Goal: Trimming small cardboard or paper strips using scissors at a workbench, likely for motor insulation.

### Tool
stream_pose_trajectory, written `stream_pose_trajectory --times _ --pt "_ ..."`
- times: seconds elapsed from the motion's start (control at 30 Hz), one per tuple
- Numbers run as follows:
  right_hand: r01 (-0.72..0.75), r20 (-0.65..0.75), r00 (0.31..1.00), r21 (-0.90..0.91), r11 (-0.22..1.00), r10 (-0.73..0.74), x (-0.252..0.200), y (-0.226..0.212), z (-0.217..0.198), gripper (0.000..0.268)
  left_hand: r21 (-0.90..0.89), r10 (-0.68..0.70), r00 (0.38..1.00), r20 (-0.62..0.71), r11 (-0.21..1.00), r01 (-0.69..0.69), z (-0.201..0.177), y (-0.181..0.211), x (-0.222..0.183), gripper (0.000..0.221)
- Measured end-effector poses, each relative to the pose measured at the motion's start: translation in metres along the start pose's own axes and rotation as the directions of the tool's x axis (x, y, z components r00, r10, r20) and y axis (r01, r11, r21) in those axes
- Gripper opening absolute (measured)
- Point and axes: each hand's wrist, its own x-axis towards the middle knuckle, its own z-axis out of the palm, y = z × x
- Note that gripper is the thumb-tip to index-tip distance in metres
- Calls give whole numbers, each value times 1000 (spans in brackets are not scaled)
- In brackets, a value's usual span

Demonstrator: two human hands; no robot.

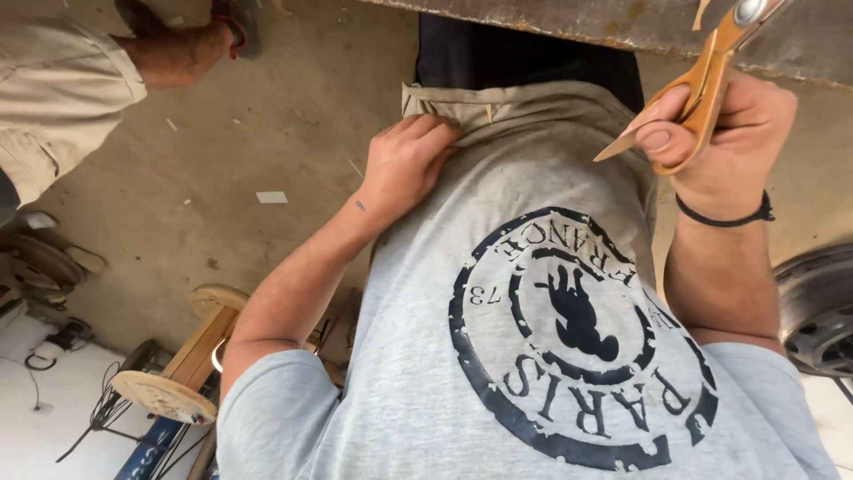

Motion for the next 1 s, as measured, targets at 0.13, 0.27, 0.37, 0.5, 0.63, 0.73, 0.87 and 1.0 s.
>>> stream_pose_trajectory --times 0.13,0.27,0.37,0.5,0.63,0.73,0.87,1.0 --pt "-23 20 1000 22 999 22 -3 5 -2 40 -262 52 994 -99 962 -76 -62 38 3 8" --pt "12 117 993 8 1000 -12 1 -10 8 33 -620 322 829 457 784 36 -116 52 -7 13" --pt "51 164 985 -24 998 -46 -3 -12 9 32 -646 347 589 730 633 427 -108 37 -28 35" --pt "38 251 966 101 994 -63 -8 -4 16 32 -366 50 378 924 402 839 -79 25 -51 46" --pt "-14 339 938 228 973 -66 -18 10 45 26 -122 -411 570 712 727 676 -78 56 -44 29" --pt "-120 520 852 290 950 -51 -24 11 55 24 -308 -169 838 519 877 368 -83 60 -45 55" --pt "-259 655 755 271 927 20 -20 14 41 28 -571 139 885 445 805 160 -81 54 -47 42" --pt "-334 755 654 225 915 53 -16 2 40 31 -597 179 868 464 787 157 -81 52 -44 41"
